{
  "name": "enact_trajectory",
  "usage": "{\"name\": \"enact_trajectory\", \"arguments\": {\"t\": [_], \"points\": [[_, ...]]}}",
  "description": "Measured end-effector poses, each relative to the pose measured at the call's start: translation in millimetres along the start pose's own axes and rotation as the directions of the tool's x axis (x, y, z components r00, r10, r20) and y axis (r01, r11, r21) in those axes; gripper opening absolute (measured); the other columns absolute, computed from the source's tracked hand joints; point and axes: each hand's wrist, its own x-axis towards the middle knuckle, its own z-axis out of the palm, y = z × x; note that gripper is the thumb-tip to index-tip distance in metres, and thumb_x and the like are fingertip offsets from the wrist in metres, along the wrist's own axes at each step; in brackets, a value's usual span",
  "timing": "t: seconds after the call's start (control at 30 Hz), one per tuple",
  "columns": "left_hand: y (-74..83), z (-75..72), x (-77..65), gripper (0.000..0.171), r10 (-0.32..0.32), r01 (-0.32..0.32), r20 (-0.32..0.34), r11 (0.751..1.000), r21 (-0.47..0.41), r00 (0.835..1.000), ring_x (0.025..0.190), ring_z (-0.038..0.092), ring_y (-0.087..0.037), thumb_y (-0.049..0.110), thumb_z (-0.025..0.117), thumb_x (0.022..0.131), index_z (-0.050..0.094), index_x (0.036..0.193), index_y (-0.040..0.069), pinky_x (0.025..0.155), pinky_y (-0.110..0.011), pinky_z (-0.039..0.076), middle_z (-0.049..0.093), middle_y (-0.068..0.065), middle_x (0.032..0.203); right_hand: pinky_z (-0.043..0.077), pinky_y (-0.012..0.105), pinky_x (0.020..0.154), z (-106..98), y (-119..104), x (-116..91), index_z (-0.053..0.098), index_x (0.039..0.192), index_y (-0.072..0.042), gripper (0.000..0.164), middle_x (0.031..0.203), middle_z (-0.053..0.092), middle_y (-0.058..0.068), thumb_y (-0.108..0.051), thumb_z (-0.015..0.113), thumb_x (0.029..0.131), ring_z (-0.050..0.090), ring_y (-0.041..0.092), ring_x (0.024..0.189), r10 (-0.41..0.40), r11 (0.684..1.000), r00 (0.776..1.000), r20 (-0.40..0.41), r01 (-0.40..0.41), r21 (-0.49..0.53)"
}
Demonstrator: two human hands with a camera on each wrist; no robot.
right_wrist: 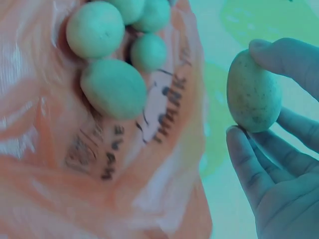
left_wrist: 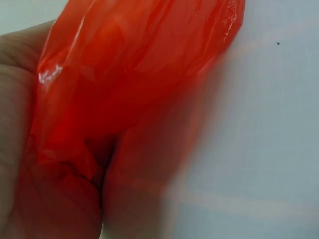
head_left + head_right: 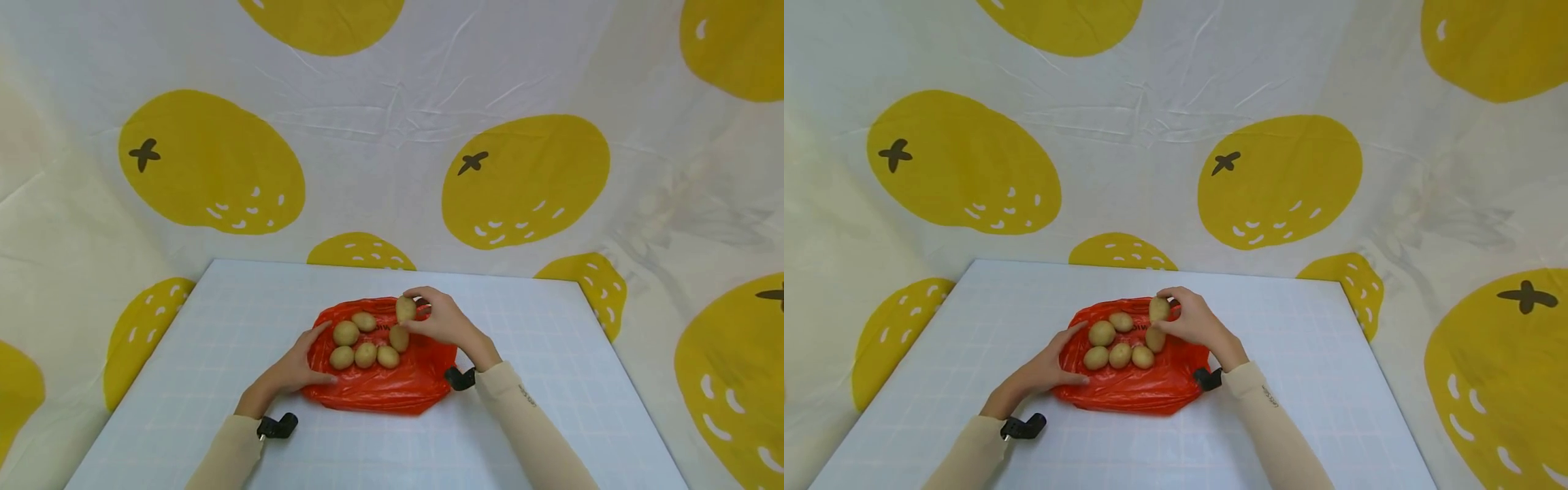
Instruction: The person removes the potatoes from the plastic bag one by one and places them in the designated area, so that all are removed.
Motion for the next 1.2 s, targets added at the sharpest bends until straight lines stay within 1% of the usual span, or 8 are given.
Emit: {"name": "enact_trajectory", "arguments": {"t": [0.13, 0.3, 0.47, 0.63, 0.77, 0.9, 1.07, 1.2], "points": [[-2.0, -0.1, 0.4, 0.114, 0.0, 0.0, -0.003, 1.0, -0.001, 1.0, 0.146, 0.033, -0.045, 0.038, 0.091, 0.075, 0.022, 0.164, 0.02, 0.116, -0.069, 0.033, 0.03, -0.024, 0.158, 0.059, 0.044, 0.096, -14, 3, -4, 0.062, 0.136, -0.008, 0.057, 0.133, 0.064, 0.01, -0.023, 0.085, 0.086, 0.066, 0.03, 0.115, 0.026, 0.999, 1.0, -0.017, -0.026, 0.03], [-2.8, 0.6, 0.7, 0.114, -0.001, 0.001, -0.008, 1.0, 0.01, 1.0, 0.147, 0.032, -0.045, 0.04, 0.091, 0.076, 0.021, 0.164, 0.021, 0.116, -0.069, 0.032, 0.029, -0.023, 0.16, 0.058, 0.047, 0.098, -29, 8, -11, 0.062, 0.135, -0.006, 0.056, 0.133, 0.064, 0.014, -0.02, 0.084, 0.086, 0.067, 0.033, 0.114, 0.037, 0.998, 0.998, -0.046, -0.034, 0.061], [-1.2, 1.6, -1.4, 0.111, -0.006, 0.006, -0.04, 1.0, -0.007, 0.999, 0.148, 0.031, -0.046, 0.037, 0.09, 0.076, 0.024, 0.163, 0.021, 0.116, -0.07, 0.031, 0.03, -0.022, 0.161, 0.057, 0.047, 0.1, -40, 16, -16, 0.061, 0.137, -0.006, 0.057, 0.134, 0.065, 0.014, -0.022, 0.083, 0.087, 0.067, 0.035, 0.117, 0.086, 0.995, 0.995, -0.057, -0.083, 0.054], [-0.4, 4.6, -2.8, 0.103, 0.015, -0.021, -0.101, 0.998, -0.066, 0.995, 0.15, 0.03, -0.047, 0.03, 0.089, 0.079, 0.029, 0.162, 0.023, 0.117, -0.071, 0.029, 0.031, -0.02, 0.164, 0.056, 0.048, 0.101, -48, 24, -20, 0.06, 0.138, -0.007, 0.059, 0.137, 0.064, 0.015, -0.025, 0.083, 0.087, 0.067, 0.036, 0.119, 0.125, 0.992, 0.99, -0.071, -0.123, 0.035], [-1.0, 6.7, -2.2, 0.099, 0.022, -0.043, -0.131, 0.987, -0.152, 0.991, 0.152, 0.028, -0.045, 0.023, 0.089, 0.08, 0.032, 0.161, 0.025, 0.118, -0.07, 0.029, 0.031, -0.017, 0.166, 0.057, 0.048, 0.1, -53, 31, -24, 0.06, 0.138, -0.007, 0.059, 0.136, 0.064, 0.015, -0.024, 0.083, 0.087, 0.067, 0.035, 0.118, 0.135, 0.991, 0.987, -0.091, -0.133, 0.029], [-2.9, 8.0, -2.2, 0.101, -0.009, -0.018, -0.113, 0.972, -0.233, 0.994, 0.153, 0.025, -0.045, 0.018, 0.089, 0.079, 0.031, 0.161, 0.025, 0.12, -0.069, 0.026, 0.027, -0.016, 0.168, 0.057, 0.048, 0.1, -58, 41, -30, 0.06, 0.138, -0.006, 0.058, 0.137, 0.064, 0.016, -0.024, 0.083, 0.087, 0.067, 0.036, 0.118, 0.137, 0.991, 0.984, -0.11, -0.135, 0.022], [-3.6, 6.6, -1.3, 0.104, -0.038, 0.016, -0.073, 0.959, -0.283, 0.997, 0.155, 0.019, -0.045, 0.015, 0.088, 0.079, 0.027, 0.162, 0.025, 0.122, -0.071, 0.018, 0.023, -0.017, 0.169, 0.056, 0.051, 0.1, -63, 54, -35, 0.059, 0.14, -0.004, 0.06, 0.139, 0.062, 0.018, -0.021, 0.083, 0.087, 0.066, 0.038, 0.119, 0.168, 0.986, 0.977, -0.131, -0.166, 0.022], [-3.8, 5.8, 0.2, 0.106, -0.05, 0.032, -0.049, 0.948, -0.316, 0.998, 0.156, 0.015, -0.044, 0.013, 0.088, 0.079, 0.025, 0.163, 0.025, 0.123, -0.07, 0.015, 0.02, -0.017, 0.17, 0.056, 0.052, 0.1, -64, 63, -39, 0.057, 0.141, -0.002, 0.06, 0.14, 0.06, 0.02, -0.02, 0.082, 0.088, 0.065, 0.04, 0.12, 0.197, 0.98, 0.971, -0.136, -0.198, 0.011]]}}
